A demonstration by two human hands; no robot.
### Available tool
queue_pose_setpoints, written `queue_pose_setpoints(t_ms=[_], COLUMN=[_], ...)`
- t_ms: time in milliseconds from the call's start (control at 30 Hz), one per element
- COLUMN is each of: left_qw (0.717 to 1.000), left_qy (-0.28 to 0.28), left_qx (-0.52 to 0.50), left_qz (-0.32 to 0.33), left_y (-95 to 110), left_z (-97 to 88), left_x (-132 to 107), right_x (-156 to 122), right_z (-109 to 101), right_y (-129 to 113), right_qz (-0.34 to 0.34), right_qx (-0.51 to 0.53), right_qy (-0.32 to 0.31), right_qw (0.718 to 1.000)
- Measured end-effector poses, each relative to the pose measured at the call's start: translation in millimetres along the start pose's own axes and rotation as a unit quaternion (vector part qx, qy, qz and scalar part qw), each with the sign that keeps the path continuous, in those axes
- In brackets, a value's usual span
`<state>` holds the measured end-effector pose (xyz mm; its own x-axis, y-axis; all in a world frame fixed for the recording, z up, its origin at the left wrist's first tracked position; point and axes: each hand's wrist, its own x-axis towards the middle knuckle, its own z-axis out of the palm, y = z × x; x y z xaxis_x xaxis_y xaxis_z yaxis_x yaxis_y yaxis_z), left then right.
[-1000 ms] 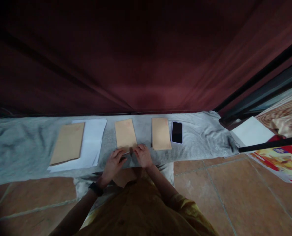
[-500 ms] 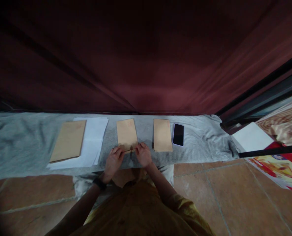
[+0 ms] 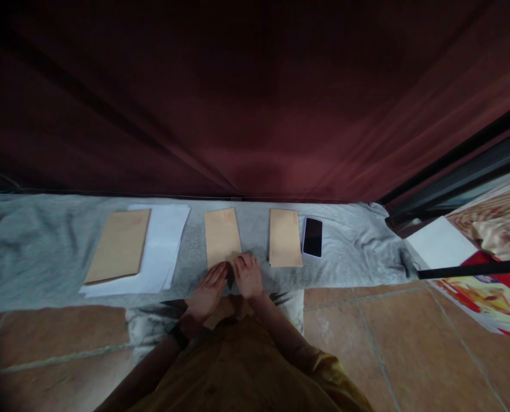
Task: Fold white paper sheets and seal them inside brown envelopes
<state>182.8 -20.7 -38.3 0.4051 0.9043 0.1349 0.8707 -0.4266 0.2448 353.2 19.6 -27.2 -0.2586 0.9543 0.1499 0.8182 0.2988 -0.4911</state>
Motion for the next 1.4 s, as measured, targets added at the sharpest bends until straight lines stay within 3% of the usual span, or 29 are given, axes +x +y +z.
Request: queue_pose_setpoints(t_ms=[200,600,800,967,1067,1300,1400], left_qw=[0.999,0.994,0.992,0.993,0.994,0.994,0.998], left_qy=[-0.002,0.035,0.026,0.019,0.017,0.022,0.019], left_qx=[-0.026,-0.027,0.007,-0.001,0.014,0.030,0.023], left_qz=[-0.031,-0.101,-0.127,-0.116,-0.109,-0.104,-0.054], left_y=[2.8,-3.2,5.6,9.2,7.1,4.4,14.0], left_z=[1.4,-15.1,-20.4,-18.1,-17.1,-13.2,-10.3], left_x=[-2.0,-21.5,-13.9,-9.6,-13.0,-15.2,-6.8], right_x=[-29.1,-41.9,-37.8,-30.7,-29.9,-33.7,-34.9], right_z=[8.8,-5.3,-2.8,14.6,21.1,9.9,8.2], right_y=[-14.6,13.8,4.8,-14.1,-17.4,-5.1,0.2], right_qz=[-0.073,-0.034,-0.037,-0.106,-0.106,-0.075,-0.079], right_qx=[0.001,-0.056,-0.066,-0.048,-0.048,-0.055,-0.066], right_qy=[-0.020,0.012,0.025,-0.023,-0.024,0.005,0.007], right_qw=[0.997,0.998,0.997,0.993,0.993,0.996,0.995])
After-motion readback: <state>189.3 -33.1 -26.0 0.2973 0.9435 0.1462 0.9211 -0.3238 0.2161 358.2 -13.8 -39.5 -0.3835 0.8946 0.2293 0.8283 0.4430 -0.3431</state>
